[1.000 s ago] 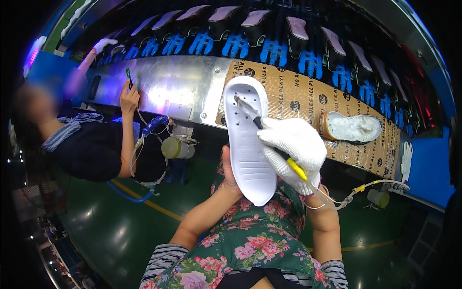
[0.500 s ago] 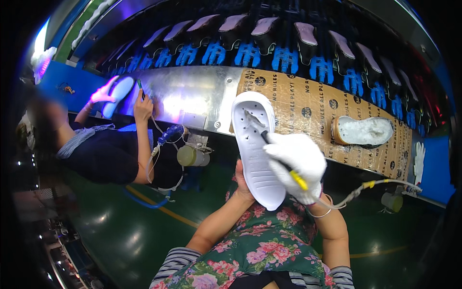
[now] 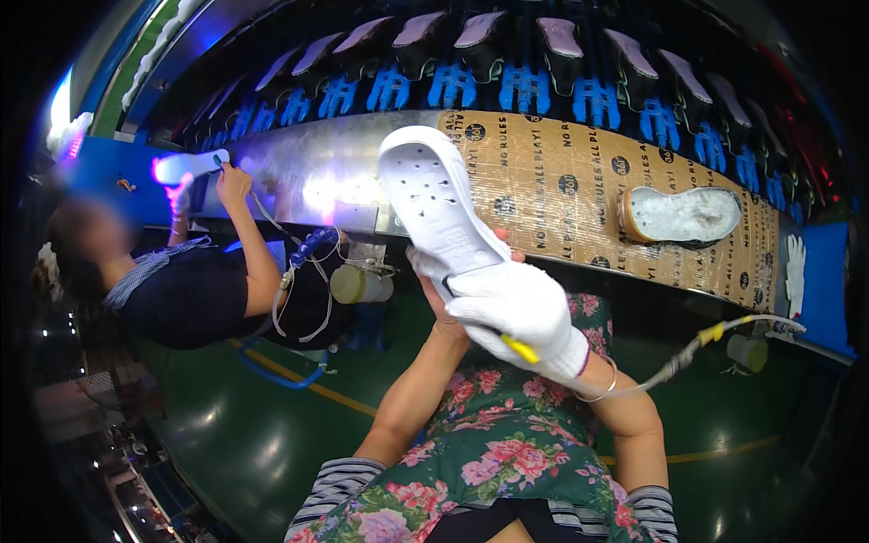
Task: The person repeatedly picks white shoe parts from a conveyor belt, uses a handheld tool to trim or scrape the surface, and places the parts back on the belt. The process is repeated for multiple items in a continuous loop.
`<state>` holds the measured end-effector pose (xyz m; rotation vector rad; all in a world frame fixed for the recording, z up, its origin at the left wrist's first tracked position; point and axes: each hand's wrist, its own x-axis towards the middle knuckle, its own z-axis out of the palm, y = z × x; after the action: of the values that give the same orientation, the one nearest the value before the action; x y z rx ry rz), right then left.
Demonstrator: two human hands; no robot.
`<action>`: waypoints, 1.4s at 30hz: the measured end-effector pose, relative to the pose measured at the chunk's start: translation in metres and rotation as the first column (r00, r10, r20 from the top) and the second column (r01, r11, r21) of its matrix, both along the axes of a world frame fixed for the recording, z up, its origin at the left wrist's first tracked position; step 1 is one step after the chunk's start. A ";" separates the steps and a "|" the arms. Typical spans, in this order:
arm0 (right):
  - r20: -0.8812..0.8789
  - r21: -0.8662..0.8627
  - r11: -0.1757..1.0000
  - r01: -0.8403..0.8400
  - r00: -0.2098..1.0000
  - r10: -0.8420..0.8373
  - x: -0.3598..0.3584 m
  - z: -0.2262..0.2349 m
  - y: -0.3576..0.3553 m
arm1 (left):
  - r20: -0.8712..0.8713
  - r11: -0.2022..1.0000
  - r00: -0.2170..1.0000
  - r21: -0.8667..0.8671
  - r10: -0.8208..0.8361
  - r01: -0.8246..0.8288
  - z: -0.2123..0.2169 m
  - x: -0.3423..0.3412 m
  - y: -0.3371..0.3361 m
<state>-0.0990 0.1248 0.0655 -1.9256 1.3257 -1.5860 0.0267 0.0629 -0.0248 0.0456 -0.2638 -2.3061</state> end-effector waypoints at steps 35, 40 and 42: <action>-0.121 -0.026 0.988 -0.152 0.982 0.148 -0.018 -0.009 0.013 | -0.057 0.855 0.875 -0.252 -0.481 0.454 0.026 0.003 -0.085; 0.141 0.080 0.923 -0.377 0.921 0.364 -0.010 -0.003 0.027 | -0.071 0.779 0.816 -0.353 -0.574 0.517 0.025 -0.003 -0.097; 0.093 0.072 0.966 -0.250 0.966 0.243 -0.013 0.001 0.025 | -0.058 0.763 0.799 -0.345 -0.598 0.546 0.024 -0.002 -0.098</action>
<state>-0.1123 0.1502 0.0663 -1.8699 1.0547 -1.4490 0.0245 -0.0348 -0.0010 -0.4510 -0.6291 -2.8258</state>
